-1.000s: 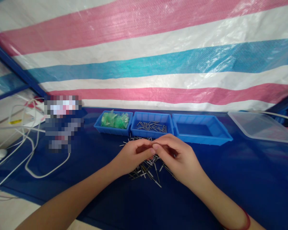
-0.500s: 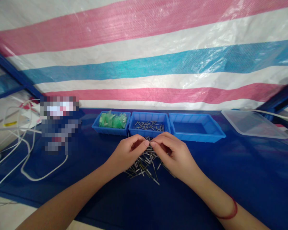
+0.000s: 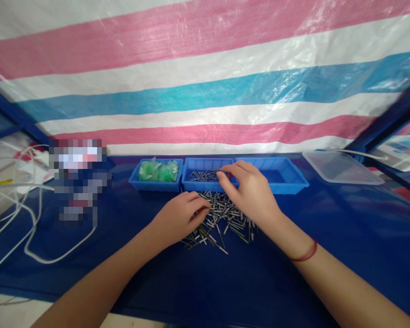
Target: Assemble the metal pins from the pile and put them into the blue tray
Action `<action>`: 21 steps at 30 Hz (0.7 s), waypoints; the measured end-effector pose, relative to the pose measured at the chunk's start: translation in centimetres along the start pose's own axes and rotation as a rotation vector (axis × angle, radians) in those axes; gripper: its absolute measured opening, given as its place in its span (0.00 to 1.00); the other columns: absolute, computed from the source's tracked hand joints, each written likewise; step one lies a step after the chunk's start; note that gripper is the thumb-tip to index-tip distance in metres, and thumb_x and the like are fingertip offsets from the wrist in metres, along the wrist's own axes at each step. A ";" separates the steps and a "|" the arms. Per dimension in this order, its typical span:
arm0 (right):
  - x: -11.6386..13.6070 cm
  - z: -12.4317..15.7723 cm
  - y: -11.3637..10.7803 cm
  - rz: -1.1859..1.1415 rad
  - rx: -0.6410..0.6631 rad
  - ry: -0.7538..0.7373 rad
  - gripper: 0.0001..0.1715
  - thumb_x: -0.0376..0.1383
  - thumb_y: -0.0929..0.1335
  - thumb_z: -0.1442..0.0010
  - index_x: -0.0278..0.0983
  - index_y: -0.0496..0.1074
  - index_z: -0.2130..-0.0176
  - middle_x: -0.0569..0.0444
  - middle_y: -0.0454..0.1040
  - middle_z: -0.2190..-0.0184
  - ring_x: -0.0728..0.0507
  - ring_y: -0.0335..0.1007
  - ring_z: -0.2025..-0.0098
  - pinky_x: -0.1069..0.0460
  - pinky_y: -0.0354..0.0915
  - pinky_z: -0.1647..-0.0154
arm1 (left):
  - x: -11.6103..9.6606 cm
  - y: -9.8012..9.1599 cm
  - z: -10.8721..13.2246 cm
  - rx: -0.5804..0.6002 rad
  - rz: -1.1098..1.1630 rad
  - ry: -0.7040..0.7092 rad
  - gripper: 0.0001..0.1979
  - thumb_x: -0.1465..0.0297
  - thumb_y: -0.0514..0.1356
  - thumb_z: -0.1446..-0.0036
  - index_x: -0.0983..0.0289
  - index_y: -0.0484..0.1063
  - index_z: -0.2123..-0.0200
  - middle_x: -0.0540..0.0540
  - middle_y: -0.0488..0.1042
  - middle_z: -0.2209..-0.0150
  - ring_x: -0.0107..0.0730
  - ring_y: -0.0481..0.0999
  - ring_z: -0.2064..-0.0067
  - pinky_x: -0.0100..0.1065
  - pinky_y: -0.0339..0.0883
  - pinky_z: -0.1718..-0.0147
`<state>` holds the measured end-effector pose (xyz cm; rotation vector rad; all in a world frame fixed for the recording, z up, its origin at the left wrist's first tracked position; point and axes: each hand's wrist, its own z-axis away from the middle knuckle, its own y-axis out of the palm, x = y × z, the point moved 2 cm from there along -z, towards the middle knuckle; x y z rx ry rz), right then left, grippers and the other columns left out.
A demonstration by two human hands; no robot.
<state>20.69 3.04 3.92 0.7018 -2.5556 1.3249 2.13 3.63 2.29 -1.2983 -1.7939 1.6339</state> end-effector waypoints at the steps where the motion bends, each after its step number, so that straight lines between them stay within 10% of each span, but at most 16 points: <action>1: 0.1 0.5 -0.1 -0.025 0.014 0.004 0.14 0.40 0.63 0.36 0.36 0.75 0.62 0.50 0.74 0.68 0.42 0.71 0.64 0.48 0.65 0.61 | -0.2 0.2 0.0 0.006 0.005 0.042 0.11 0.69 0.52 0.35 0.64 0.74 0.60 0.55 0.73 0.62 0.33 0.72 0.61 0.34 0.64 0.57; 21: 0.4 3.5 -0.1 -0.203 0.203 -0.101 0.09 0.37 0.64 0.36 0.39 0.72 0.66 0.51 0.76 0.67 0.43 0.72 0.63 0.47 0.66 0.60 | -3.3 4.2 -0.9 -0.028 -0.313 0.130 0.10 0.66 0.52 0.34 0.61 0.72 0.59 0.55 0.72 0.54 0.39 0.67 0.56 0.42 0.58 0.61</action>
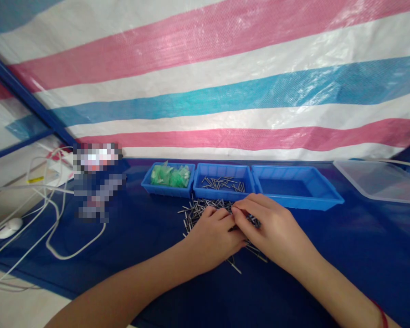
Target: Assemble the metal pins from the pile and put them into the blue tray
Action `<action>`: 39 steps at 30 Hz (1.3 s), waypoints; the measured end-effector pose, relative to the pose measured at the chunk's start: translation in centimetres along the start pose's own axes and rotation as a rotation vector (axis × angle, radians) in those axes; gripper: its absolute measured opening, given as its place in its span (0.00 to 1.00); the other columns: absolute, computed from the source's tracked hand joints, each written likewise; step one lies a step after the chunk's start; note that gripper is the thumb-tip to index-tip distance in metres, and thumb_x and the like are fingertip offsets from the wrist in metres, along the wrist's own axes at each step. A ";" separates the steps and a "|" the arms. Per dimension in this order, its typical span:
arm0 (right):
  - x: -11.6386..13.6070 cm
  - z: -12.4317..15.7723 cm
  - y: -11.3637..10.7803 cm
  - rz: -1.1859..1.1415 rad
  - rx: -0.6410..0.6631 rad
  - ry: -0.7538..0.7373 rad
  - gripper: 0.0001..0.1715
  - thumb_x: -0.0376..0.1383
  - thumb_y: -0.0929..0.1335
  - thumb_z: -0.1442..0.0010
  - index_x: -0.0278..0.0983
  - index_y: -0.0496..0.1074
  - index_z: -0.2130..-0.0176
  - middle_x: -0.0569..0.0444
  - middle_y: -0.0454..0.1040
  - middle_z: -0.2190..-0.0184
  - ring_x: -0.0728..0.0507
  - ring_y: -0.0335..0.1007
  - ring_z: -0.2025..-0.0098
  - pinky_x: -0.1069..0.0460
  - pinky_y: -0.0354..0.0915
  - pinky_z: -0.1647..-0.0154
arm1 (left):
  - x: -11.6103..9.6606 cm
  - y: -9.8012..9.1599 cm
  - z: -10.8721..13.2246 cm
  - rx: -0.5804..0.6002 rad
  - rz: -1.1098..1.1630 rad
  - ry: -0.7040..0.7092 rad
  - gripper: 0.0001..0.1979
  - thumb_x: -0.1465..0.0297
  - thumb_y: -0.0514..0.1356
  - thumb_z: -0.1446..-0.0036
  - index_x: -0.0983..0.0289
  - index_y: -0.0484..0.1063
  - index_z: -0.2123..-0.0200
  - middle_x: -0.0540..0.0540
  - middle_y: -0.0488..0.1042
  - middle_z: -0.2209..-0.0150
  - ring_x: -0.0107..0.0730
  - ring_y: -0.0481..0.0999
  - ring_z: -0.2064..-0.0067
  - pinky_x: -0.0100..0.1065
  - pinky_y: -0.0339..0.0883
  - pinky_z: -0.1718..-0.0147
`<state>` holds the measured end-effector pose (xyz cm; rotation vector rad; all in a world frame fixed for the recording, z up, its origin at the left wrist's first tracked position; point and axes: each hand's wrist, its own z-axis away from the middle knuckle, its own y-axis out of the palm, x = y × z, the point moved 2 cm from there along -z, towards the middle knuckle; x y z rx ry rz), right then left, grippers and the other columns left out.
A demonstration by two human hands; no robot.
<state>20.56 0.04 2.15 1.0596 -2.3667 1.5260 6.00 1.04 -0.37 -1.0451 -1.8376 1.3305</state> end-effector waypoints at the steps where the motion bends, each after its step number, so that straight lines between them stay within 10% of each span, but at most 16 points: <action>1: 0.1 0.0 0.1 0.002 0.006 -0.010 0.09 0.37 0.64 0.36 0.39 0.72 0.66 0.51 0.76 0.67 0.43 0.71 0.63 0.47 0.66 0.60 | -0.1 -0.1 0.0 0.010 -0.009 -0.012 0.11 0.66 0.51 0.34 0.62 0.72 0.58 0.56 0.72 0.53 0.39 0.67 0.55 0.42 0.59 0.61; 13: 0.1 0.2 -0.1 -0.018 0.003 0.006 0.10 0.39 0.64 0.36 0.40 0.73 0.66 0.51 0.76 0.67 0.42 0.72 0.63 0.46 0.68 0.62 | 0.0 -0.6 0.3 0.050 -0.009 -0.058 0.14 0.64 0.50 0.33 0.65 0.66 0.51 0.57 0.69 0.50 0.40 0.67 0.52 0.40 0.64 0.59; 26: -1.2 0.5 1.1 -0.393 -0.035 0.354 0.15 0.48 0.69 0.42 0.40 0.76 0.61 0.51 0.79 0.65 0.41 0.76 0.62 0.50 0.72 0.65 | 2.7 -0.6 0.4 -0.286 1.157 -0.636 0.07 0.66 0.60 0.41 0.64 0.73 0.64 0.51 0.76 0.67 0.28 0.73 0.66 0.28 0.65 0.64; 39: -0.2 -0.1 1.7 -0.710 0.028 0.510 0.18 0.49 0.74 0.50 0.39 0.78 0.64 0.52 0.79 0.70 0.44 0.74 0.69 0.52 0.70 0.71 | 3.0 0.1 0.6 -0.358 1.315 -0.697 0.11 0.65 0.62 0.44 0.64 0.75 0.59 0.54 0.77 0.64 0.32 0.75 0.62 0.32 0.69 0.60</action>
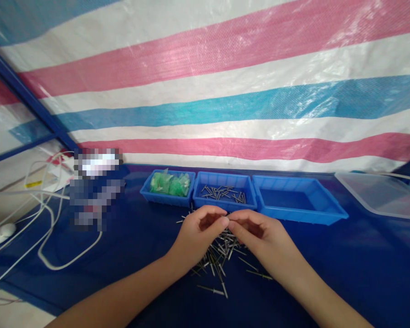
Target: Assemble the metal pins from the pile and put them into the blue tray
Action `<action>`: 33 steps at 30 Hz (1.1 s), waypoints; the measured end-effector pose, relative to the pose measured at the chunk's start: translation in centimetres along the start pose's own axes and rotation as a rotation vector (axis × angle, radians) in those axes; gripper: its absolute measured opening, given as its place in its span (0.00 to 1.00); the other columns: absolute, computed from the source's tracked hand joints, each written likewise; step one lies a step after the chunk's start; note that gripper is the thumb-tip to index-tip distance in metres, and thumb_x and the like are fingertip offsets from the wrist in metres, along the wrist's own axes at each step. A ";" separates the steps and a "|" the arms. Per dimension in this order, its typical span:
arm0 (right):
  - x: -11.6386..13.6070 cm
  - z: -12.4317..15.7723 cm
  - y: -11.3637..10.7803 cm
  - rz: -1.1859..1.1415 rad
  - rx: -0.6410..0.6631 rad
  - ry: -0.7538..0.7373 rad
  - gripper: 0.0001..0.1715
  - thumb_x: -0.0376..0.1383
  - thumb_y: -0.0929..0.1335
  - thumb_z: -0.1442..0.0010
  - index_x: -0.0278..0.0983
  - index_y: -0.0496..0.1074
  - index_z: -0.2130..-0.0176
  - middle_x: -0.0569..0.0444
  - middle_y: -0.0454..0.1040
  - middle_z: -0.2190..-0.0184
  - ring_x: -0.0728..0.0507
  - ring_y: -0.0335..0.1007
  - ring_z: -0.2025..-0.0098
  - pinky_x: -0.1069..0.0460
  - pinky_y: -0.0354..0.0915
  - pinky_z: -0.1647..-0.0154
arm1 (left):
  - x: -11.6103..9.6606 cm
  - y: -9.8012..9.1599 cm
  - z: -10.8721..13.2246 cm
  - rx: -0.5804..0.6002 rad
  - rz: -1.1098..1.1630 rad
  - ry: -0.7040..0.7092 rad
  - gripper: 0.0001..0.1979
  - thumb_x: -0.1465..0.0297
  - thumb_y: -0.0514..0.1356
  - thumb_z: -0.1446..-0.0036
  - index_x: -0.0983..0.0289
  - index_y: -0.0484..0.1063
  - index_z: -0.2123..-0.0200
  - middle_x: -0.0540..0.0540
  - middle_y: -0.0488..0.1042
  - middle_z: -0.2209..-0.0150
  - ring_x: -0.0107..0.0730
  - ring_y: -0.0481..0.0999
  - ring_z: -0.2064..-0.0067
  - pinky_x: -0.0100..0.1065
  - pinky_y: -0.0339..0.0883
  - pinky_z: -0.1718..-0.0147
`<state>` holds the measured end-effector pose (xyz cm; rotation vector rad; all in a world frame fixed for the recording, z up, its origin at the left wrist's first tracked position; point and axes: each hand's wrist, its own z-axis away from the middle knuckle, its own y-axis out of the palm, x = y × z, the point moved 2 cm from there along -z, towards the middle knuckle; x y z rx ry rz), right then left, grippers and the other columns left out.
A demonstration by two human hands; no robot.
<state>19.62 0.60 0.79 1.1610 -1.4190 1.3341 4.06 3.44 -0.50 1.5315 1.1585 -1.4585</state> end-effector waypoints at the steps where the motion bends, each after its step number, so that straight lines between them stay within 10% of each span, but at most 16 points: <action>1: 0.0 0.0 0.1 -0.006 -0.002 0.003 0.19 0.49 0.74 0.51 0.39 0.78 0.64 0.52 0.79 0.70 0.44 0.73 0.70 0.53 0.70 0.72 | -0.1 -0.1 0.0 0.002 -0.019 0.009 0.11 0.65 0.61 0.43 0.64 0.75 0.60 0.54 0.77 0.64 0.32 0.75 0.61 0.32 0.69 0.59; 8: -0.5 0.3 0.2 -0.003 0.035 0.101 0.20 0.49 0.70 0.44 0.36 0.76 0.60 0.59 0.66 0.82 0.52 0.57 0.82 0.56 0.56 0.83 | -0.8 -0.3 0.2 -0.001 -0.030 0.060 0.10 0.66 0.61 0.42 0.64 0.76 0.58 0.54 0.78 0.62 0.32 0.77 0.62 0.32 0.69 0.60; 17: -0.7 0.2 -0.1 0.005 -0.083 -0.047 0.16 0.46 0.73 0.48 0.39 0.76 0.63 0.52 0.78 0.69 0.46 0.72 0.70 0.52 0.69 0.70 | -1.0 -0.6 0.0 0.030 -0.163 0.085 0.11 0.65 0.58 0.39 0.66 0.76 0.61 0.54 0.77 0.63 0.31 0.74 0.62 0.30 0.66 0.61; 33: 1.9 -3.1 -2.1 0.789 -0.352 -0.501 0.12 0.43 0.66 0.38 0.39 0.74 0.62 0.52 0.77 0.68 0.44 0.70 0.68 0.48 0.65 0.65 | -1.8 -1.9 -0.4 0.144 -0.615 0.273 0.11 0.68 0.54 0.37 0.63 0.74 0.56 0.52 0.76 0.65 0.28 0.72 0.69 0.29 0.66 0.64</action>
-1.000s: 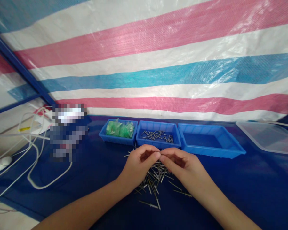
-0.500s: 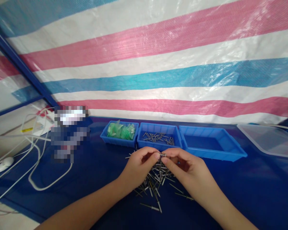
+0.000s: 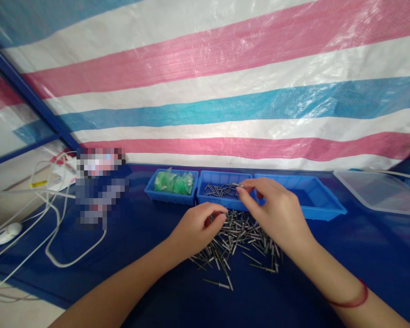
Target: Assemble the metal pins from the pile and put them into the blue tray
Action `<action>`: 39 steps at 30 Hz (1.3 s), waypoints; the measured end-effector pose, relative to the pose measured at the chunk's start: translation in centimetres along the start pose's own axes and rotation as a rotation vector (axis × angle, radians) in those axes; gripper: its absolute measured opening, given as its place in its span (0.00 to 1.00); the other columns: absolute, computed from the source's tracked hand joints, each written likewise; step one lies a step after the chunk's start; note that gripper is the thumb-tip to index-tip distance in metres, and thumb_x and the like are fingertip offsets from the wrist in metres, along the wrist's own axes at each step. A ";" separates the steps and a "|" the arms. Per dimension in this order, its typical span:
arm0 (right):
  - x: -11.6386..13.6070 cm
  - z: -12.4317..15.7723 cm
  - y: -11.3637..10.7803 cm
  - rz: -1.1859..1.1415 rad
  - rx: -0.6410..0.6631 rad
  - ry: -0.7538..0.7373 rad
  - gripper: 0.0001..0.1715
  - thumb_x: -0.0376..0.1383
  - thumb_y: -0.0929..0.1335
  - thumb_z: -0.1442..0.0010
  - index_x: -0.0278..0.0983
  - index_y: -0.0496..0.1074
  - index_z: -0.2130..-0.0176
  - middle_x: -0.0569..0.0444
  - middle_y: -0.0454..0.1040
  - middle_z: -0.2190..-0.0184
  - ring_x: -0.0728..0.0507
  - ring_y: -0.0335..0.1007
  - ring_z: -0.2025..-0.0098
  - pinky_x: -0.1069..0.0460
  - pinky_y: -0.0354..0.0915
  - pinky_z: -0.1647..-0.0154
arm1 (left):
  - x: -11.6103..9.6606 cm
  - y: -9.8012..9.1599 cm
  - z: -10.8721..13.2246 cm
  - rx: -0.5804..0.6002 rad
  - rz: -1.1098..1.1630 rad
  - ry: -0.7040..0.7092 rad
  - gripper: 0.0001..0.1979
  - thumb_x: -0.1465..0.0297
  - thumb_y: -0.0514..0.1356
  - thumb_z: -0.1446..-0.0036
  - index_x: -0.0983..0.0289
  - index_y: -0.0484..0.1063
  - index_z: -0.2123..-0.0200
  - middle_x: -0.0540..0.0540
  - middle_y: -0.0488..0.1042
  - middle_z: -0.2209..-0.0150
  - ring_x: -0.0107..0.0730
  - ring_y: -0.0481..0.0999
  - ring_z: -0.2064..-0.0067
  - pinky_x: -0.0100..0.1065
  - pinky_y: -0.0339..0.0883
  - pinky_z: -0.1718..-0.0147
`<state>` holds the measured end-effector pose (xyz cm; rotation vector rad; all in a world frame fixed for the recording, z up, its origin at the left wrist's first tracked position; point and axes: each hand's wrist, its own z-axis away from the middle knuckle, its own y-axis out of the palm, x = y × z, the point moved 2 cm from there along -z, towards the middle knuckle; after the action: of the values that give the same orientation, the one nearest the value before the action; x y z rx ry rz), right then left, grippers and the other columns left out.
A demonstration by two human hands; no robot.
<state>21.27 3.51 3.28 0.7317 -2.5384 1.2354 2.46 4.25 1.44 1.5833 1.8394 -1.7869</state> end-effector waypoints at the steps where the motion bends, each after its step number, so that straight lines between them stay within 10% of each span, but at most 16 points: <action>1: -0.1 -0.5 0.3 0.050 0.017 -0.036 0.13 0.43 0.65 0.38 0.38 0.74 0.62 0.51 0.76 0.68 0.42 0.71 0.66 0.47 0.65 0.62 | 0.0 0.1 0.1 0.020 -0.036 0.036 0.11 0.69 0.54 0.37 0.64 0.74 0.57 0.52 0.76 0.65 0.28 0.72 0.69 0.29 0.66 0.63; 9: -0.3 0.4 -1.3 0.052 0.048 0.049 0.11 0.39 0.64 0.38 0.37 0.73 0.66 0.53 0.74 0.72 0.45 0.70 0.69 0.50 0.63 0.65 | -0.4 -0.2 0.1 0.088 -0.222 0.160 0.11 0.70 0.52 0.36 0.65 0.74 0.58 0.56 0.75 0.63 0.34 0.75 0.61 0.33 0.67 0.58; 19: -0.9 2.7 -3.0 -0.086 0.843 0.025 0.08 0.29 0.65 0.47 0.38 0.70 0.76 0.58 0.72 0.77 0.50 0.65 0.75 0.54 0.56 0.75 | -0.7 1.2 0.3 0.236 -0.304 0.296 0.11 0.74 0.53 0.39 0.64 0.74 0.59 0.55 0.75 0.62 0.35 0.72 0.60 0.35 0.66 0.58; 29: -0.7 5.0 -0.2 0.193 0.786 -0.057 0.10 0.31 0.63 0.43 0.40 0.69 0.74 0.55 0.73 0.74 0.44 0.70 0.72 0.51 0.54 0.74 | -1.1 1.5 0.9 0.240 -0.334 0.295 0.10 0.72 0.54 0.38 0.63 0.75 0.58 0.54 0.75 0.62 0.33 0.72 0.61 0.33 0.65 0.58; 39: 1.7 4.2 -1.5 -0.095 0.606 -0.209 0.12 0.39 0.59 0.34 0.40 0.70 0.64 0.51 0.73 0.68 0.44 0.73 0.68 0.50 0.66 0.68 | -1.6 1.1 0.5 0.208 -0.294 0.295 0.15 0.65 0.50 0.33 0.66 0.73 0.62 0.55 0.76 0.64 0.32 0.73 0.61 0.33 0.65 0.58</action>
<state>20.68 -1.10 2.37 1.1366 -2.2348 2.0133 3.67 2.63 1.72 1.8147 2.1772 -2.0147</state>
